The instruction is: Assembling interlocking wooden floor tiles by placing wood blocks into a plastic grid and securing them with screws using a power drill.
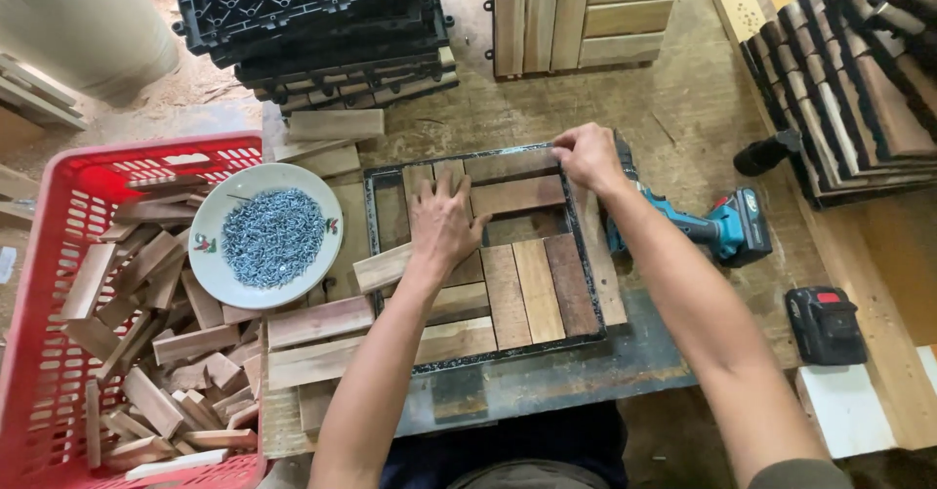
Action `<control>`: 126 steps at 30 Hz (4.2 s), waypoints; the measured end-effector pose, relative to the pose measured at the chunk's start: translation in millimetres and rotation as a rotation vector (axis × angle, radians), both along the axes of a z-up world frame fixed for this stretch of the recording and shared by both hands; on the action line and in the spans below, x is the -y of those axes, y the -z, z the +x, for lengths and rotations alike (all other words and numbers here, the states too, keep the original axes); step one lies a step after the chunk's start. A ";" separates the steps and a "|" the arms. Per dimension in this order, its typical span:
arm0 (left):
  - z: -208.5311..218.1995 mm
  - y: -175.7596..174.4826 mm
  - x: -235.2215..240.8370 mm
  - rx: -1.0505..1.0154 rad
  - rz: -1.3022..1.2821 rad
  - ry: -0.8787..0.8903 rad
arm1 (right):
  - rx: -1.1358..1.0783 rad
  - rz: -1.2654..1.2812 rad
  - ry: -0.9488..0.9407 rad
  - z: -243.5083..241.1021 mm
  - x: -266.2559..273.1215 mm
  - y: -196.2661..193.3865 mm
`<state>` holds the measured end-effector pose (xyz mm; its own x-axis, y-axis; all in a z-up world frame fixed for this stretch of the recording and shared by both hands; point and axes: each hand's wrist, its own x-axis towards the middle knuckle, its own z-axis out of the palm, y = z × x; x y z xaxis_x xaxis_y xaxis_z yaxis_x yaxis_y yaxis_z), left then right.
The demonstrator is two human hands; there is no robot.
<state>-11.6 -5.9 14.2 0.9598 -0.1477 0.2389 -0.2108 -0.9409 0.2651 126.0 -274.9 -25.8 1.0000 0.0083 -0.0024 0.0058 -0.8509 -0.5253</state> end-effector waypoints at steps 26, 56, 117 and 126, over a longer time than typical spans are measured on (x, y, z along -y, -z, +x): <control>12.4 19.4 -13.0 -0.006 -0.459 -0.042 | 0.597 -0.182 -0.061 16.5 -71.4 38.7; -53.8 12.2 -36.0 -0.047 -0.755 0.192 | -0.013 0.479 -0.566 -155.5 -5.3 -48.3; -49.5 20.8 -14.1 -0.154 0.062 0.220 | 0.215 -0.036 0.062 -170.3 -40.7 -19.5; -67.5 -1.3 -24.7 -0.259 0.056 0.328 | 0.426 -0.378 -0.615 -191.3 -69.4 37.4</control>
